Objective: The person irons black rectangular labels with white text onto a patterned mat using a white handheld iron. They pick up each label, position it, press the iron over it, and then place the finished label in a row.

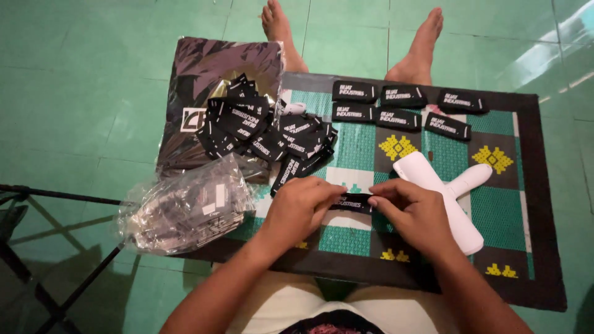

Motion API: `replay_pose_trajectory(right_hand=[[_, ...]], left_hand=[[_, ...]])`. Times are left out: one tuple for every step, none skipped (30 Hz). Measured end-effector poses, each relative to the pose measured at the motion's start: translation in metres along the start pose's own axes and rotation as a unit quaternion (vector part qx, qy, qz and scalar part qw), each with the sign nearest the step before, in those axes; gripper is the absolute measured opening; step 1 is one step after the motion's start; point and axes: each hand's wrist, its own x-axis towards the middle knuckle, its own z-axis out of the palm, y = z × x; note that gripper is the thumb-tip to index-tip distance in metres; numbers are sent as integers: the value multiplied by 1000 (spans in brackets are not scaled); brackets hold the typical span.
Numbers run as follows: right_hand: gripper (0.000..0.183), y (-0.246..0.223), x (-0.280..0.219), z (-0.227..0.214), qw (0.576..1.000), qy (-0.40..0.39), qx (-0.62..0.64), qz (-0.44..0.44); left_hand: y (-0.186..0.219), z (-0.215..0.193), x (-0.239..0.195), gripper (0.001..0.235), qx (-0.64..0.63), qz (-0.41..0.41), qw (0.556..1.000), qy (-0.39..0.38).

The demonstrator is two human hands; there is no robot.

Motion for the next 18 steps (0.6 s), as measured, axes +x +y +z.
replay_pose_trajectory(right_hand=[[19,-3,3,-1,1000,3,0,-3],[17,-5,5,-2,1000,2,-13,-5],[15,-7,7,-3,1000,2,-25,-8],[15,-8,9,-4,1000,2,-25,-7],[16,-10,12,-4,999,0,-46,-7],[16,-11,14,-4,998,-2,-68,-7],[16,-9,18,-2,998,-1,-67,-7],[15,-8,20,0,996,-14,-89,-15],[15,-6,22,2,993,-28,-111,-23],[15,2,23,7,993,-28,-110,-23],[15,10,25,12,988,-26,-141,-57],[16,18,25,17,981,-24,-172,-89],[16,25,25,20,981,-24,-171,-89],[16,31,26,24,978,-16,-183,-101],[16,37,28,27,974,-7,-196,-114],[16,36,28,29,974,-6,-195,-115],[18,35,27,31,975,0,-189,-121],[19,35,25,32,975,5,-182,-124]], left_hand=[[-4,4,1,14,1,4,1000,2],[-9,8,3,13,-2,-1,1000,-5],[-14,13,4,12,-4,-7,1000,-11],[-13,11,4,12,-4,-6,1000,-12],[-12,10,4,12,12,-10,1000,-15],[-13,9,5,12,29,-14,999,-18],[-16,11,4,12,29,-13,999,-19],[-19,14,2,12,54,-8,998,-13],[-22,16,0,11,80,-3,997,-8],[-25,17,-1,11,81,-3,997,-9],[-27,17,-2,11,103,8,995,1],[-29,17,-4,10,124,19,992,10],[-29,16,-5,10,125,19,992,9],[-29,15,-5,10,134,20,991,8],[-30,14,-4,10,143,22,989,8],[-31,15,-5,10,144,23,989,8],[-33,16,-5,9,159,31,987,13],[-33,18,-7,8,172,37,984,16]])
